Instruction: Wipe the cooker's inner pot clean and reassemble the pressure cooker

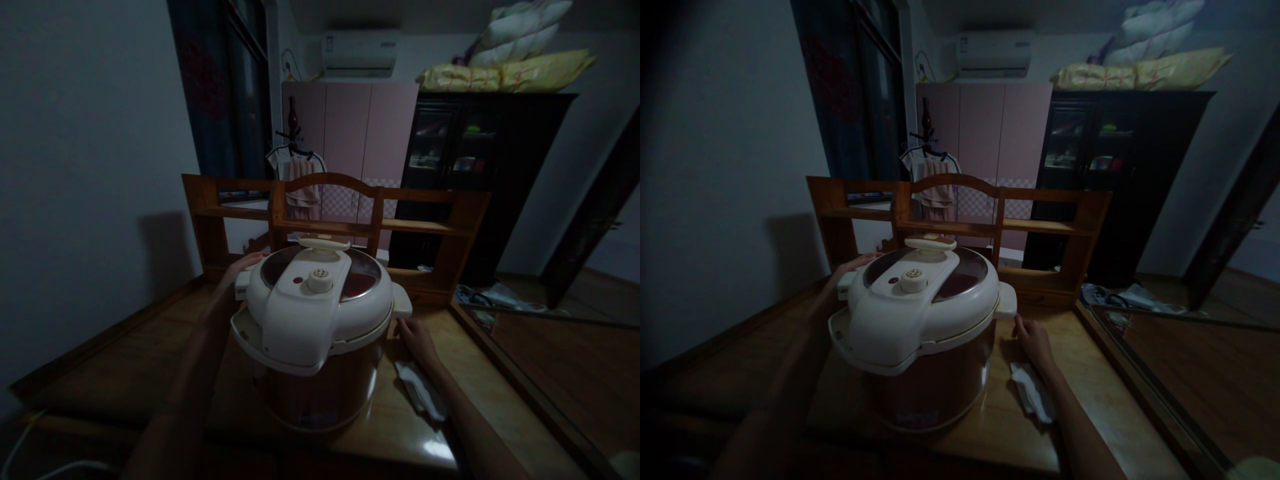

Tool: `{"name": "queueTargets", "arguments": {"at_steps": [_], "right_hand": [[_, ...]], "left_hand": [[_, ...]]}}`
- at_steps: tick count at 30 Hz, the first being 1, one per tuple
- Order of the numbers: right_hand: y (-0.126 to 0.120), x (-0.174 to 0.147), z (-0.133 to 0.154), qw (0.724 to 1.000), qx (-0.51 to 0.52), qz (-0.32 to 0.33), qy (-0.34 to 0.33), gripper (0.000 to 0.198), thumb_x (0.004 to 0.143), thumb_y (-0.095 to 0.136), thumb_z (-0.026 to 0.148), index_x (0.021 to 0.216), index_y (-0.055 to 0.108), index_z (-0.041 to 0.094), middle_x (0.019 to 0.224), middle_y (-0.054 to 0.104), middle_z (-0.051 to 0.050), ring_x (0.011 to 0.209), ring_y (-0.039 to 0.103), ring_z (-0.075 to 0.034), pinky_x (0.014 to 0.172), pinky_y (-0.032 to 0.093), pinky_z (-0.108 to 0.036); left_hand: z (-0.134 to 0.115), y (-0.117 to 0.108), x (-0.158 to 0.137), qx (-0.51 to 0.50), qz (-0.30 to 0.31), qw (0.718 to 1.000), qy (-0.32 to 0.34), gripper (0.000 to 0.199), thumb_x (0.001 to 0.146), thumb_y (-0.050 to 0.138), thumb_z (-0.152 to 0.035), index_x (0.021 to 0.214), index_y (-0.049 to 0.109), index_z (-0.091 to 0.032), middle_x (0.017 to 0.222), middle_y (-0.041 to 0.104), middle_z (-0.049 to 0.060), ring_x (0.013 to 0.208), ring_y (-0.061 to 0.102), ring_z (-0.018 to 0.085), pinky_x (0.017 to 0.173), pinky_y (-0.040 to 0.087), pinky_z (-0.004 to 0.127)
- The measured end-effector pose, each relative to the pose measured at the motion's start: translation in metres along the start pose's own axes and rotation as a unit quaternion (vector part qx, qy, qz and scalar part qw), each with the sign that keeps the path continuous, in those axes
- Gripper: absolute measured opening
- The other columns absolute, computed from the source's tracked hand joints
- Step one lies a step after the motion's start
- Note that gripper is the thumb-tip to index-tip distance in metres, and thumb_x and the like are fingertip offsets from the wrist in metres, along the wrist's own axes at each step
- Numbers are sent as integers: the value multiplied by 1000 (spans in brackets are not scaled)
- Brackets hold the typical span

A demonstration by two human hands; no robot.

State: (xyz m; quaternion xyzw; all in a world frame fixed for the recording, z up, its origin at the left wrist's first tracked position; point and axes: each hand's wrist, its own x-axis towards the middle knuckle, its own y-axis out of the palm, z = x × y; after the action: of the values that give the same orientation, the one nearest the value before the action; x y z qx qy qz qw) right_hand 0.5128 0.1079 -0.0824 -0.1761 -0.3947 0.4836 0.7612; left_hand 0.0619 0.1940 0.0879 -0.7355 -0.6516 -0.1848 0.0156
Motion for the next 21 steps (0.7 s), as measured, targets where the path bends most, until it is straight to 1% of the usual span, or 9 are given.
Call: {"name": "queueTargets", "arguments": {"at_steps": [3,7,10,14,17,21], "right_hand": [[1,0,-1,1000,2,-2,2,67,95,32,61,59,70,19,54,64,-5,53,61,-20,55,38,-28],[2,0,0,1000,4,-3,-2,67,95,33,62,58,69,19,55,65,-6,55,62,-20,57,39,-28],[2,-1,1,1000,6,2,-2,66,95,32,61,59,69,19,57,66,-6,56,63,-20,57,39,-28],[2,0,0,1000,6,4,3,67,95,31,61,59,68,19,57,66,-6,56,63,-20,56,39,-28],[3,0,-2,1000,2,4,4,67,94,31,62,59,69,19,56,66,-6,54,62,-21,55,38,-28],[3,1,-3,1000,1,9,-1,68,95,31,62,58,70,20,56,66,-6,56,63,-21,57,39,-28]], "left_hand": [[0,0,0,-3,2,1000,-8,31,70,70,-33,95,70,-17,98,72,7,93,64,26,81,49,31],[-1,2,-4,7,2,1000,23,32,67,71,-33,95,70,-16,102,71,7,96,63,25,84,48,31],[-2,4,-5,5,-3,999,34,31,68,70,-32,93,69,-15,98,70,7,93,64,24,83,48,31],[-1,4,-4,-2,-1,999,45,24,68,70,-31,87,68,-16,94,70,6,89,63,22,82,47,30],[0,3,-4,5,15,999,51,25,70,69,-32,89,68,-16,94,69,5,88,63,21,81,46,28],[-3,4,-6,7,8,999,48,24,71,69,-32,88,68,-15,91,68,4,84,63,20,77,46,27]]}}
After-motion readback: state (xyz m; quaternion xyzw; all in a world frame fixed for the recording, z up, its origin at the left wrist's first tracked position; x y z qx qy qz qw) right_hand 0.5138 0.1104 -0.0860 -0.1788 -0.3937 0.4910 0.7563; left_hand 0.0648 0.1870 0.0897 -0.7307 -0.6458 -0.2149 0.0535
